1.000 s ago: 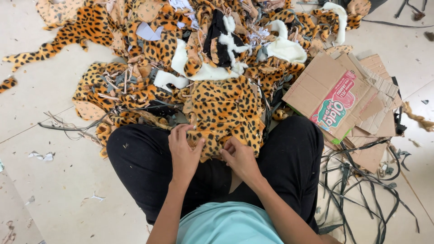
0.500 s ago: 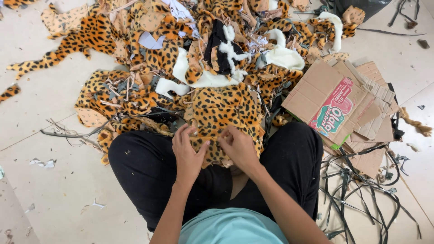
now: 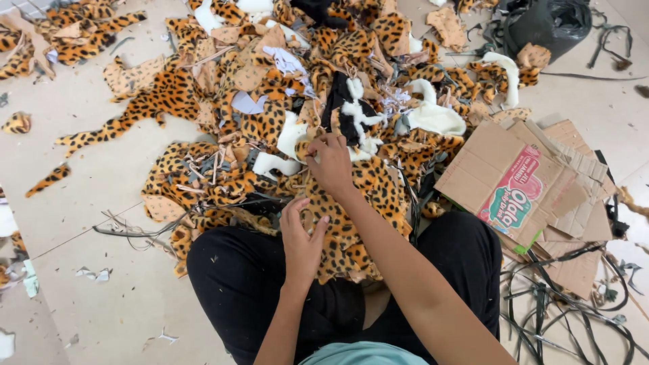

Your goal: Sorting and arranging leopard-print fabric scraps onto a cardboard sheet

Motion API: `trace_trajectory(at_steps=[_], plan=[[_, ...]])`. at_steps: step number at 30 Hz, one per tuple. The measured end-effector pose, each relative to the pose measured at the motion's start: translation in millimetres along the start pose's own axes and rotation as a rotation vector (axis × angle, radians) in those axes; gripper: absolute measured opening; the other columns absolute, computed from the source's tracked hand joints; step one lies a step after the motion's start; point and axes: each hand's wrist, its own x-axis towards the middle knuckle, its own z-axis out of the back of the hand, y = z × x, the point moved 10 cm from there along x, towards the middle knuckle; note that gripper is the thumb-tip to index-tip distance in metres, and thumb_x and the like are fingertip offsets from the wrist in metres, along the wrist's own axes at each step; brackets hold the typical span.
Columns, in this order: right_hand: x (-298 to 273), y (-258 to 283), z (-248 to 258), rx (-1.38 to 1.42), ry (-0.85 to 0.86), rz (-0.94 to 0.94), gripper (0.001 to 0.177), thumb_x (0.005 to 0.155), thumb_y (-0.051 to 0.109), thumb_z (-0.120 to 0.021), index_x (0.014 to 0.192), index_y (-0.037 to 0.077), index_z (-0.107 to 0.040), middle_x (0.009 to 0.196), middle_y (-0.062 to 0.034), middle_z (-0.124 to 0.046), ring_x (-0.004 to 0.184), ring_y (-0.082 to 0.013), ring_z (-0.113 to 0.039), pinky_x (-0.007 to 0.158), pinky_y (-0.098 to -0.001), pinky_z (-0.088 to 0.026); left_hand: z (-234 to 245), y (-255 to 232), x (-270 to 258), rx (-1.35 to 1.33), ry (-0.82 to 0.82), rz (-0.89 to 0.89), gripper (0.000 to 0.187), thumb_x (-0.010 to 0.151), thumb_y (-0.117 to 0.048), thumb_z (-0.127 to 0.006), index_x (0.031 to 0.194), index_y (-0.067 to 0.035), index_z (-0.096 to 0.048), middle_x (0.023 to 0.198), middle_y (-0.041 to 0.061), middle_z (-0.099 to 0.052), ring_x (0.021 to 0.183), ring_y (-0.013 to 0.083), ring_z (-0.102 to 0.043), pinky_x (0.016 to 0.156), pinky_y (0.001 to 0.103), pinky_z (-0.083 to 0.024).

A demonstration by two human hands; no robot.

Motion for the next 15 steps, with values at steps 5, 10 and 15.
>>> trace_trajectory(at_steps=[5,10,15], plan=[[-17.3,-12.7,49.8,0.346,-0.072,-0.215,0.016,0.087,0.027,-0.082,0.095,0.020,-0.070,0.105,-0.0022,-0.059,0.109,-0.0294,-0.058,0.102,-0.0470,-0.042,9.3,-15.9,0.6,-0.100,-0.019,0.012,0.040,0.100,-0.023,-0.064,0.133,-0.006,-0.048,0.137,0.017,-0.043,0.137,0.0412,-0.040,0.107,0.057,-0.041],[-45.9,15.7,114.4,0.817,0.097,-0.364,0.006,0.104,0.015,-0.061,0.100,0.011,-0.061,0.084,-0.0020,-0.055,0.084,-0.0151,-0.056,0.081,-0.0361,-0.047,7.0,-37.6,-0.6,-0.251,0.025,0.083,0.043,0.103,-0.030,-0.060,0.134,-0.003,-0.048,0.140,0.020,-0.042,0.144,0.0414,-0.033,0.115,0.056,-0.033],[-98.4,23.5,117.1,1.038,0.389,-0.411,0.016,0.105,0.004,-0.053,0.111,0.004,-0.067,0.077,-0.0063,-0.051,0.069,-0.0152,-0.049,0.060,-0.0294,-0.049,-44.4,0.5,-4.5,-0.614,0.218,0.243,0.049,0.104,-0.043,-0.054,0.129,-0.002,-0.055,0.131,0.018,-0.056,0.134,0.0323,-0.054,0.108,0.046,-0.047]])
